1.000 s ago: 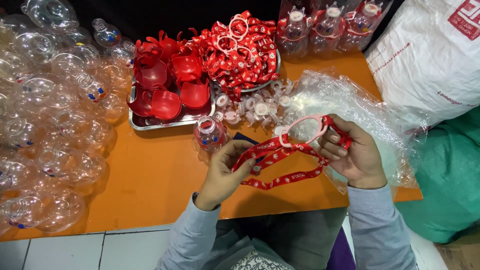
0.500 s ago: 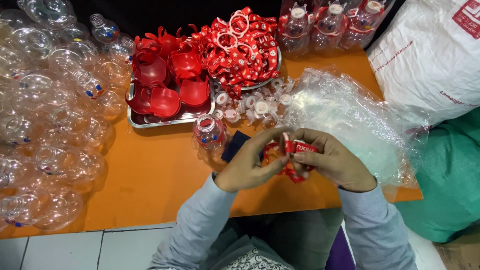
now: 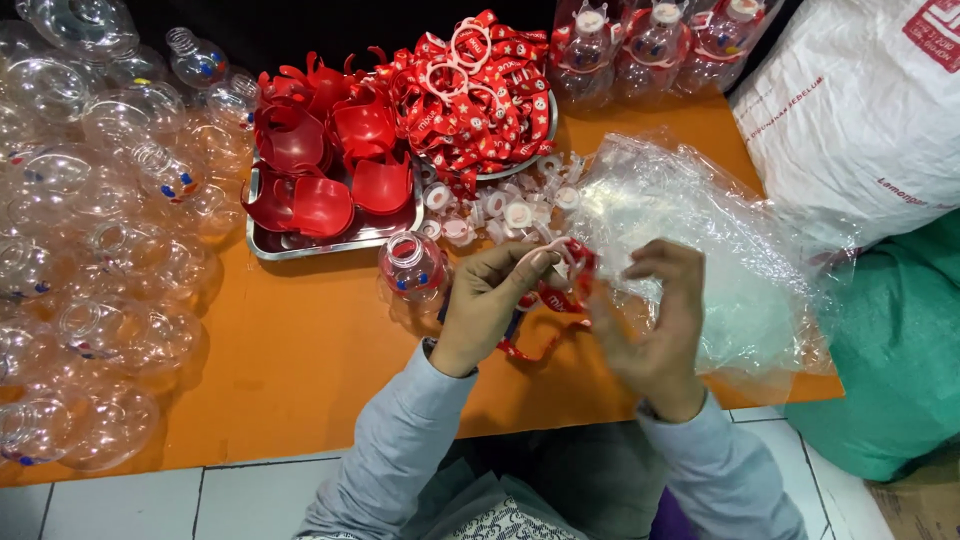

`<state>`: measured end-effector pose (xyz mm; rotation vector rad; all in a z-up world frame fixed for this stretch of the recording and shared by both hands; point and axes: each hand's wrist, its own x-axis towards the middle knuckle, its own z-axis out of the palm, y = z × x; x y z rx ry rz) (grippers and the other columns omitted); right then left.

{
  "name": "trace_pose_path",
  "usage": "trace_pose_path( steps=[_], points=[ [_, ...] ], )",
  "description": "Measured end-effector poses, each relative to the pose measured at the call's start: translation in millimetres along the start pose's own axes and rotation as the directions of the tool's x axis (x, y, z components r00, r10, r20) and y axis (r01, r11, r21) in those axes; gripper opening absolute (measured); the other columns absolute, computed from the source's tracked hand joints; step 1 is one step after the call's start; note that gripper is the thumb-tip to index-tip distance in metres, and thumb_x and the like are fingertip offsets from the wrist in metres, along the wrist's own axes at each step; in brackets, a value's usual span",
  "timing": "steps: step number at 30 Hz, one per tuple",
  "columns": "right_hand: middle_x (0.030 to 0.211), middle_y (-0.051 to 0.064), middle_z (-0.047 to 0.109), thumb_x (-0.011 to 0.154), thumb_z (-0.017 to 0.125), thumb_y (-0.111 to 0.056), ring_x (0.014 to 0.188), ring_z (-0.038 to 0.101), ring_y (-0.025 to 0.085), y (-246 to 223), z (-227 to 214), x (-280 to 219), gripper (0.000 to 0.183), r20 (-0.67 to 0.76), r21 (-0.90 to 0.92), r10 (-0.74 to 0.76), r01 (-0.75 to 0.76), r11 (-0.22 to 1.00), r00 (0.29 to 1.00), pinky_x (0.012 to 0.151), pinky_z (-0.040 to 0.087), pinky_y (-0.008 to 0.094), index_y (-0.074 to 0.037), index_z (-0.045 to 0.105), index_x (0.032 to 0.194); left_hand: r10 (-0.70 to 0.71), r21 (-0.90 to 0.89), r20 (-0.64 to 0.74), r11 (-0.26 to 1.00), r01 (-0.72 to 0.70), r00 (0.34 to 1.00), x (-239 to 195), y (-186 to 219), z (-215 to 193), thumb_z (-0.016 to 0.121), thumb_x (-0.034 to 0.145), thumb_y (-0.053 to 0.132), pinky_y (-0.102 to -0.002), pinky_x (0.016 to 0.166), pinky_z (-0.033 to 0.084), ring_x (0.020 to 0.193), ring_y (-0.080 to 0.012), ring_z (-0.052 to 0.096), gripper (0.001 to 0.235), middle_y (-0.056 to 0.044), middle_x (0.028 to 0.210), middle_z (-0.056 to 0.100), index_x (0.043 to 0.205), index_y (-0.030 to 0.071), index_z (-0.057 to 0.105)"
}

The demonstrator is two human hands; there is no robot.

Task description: Assembling decorative plastic bottles by attaching red bases and red ribbons/straps.

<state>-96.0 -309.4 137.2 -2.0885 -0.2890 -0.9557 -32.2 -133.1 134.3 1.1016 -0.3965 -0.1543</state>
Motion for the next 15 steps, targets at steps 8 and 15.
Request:
trace_pose_path(
  steps=[8,15],
  points=[
    [0.093,0.012,0.07,0.094,0.071,-0.01,0.093,0.069,0.029,10.0,16.0,-12.9,0.004,0.187,0.251,-0.031,-0.017,0.968,0.982,0.09,0.049,0.038,-0.006,0.071,0.092,0.037,0.079,-0.111,0.996,-0.029,0.993,0.9,5.5,2.1,0.065,0.103,0.018,-0.018,0.069,0.048,0.072,-0.004,0.057,0.021,-0.015,0.079,0.077,0.107,0.001,0.076],
    [0.112,0.021,0.073,0.107,0.054,-0.023,0.108,0.071,0.032,13.0,-26.5,-9.1,0.018,0.285,0.956,0.227,-0.294,0.005,0.931,0.103,0.051,0.044,-0.007,0.059,0.105,0.196,0.17,-0.271,0.973,-0.154,0.942,6.6,-20.2,-10.0,0.067,0.103,0.018,-0.02,0.059,0.053,0.066,-0.0067,0.062,0.021,-0.014,0.071,0.075,0.11,0.001,0.077]
  ],
)
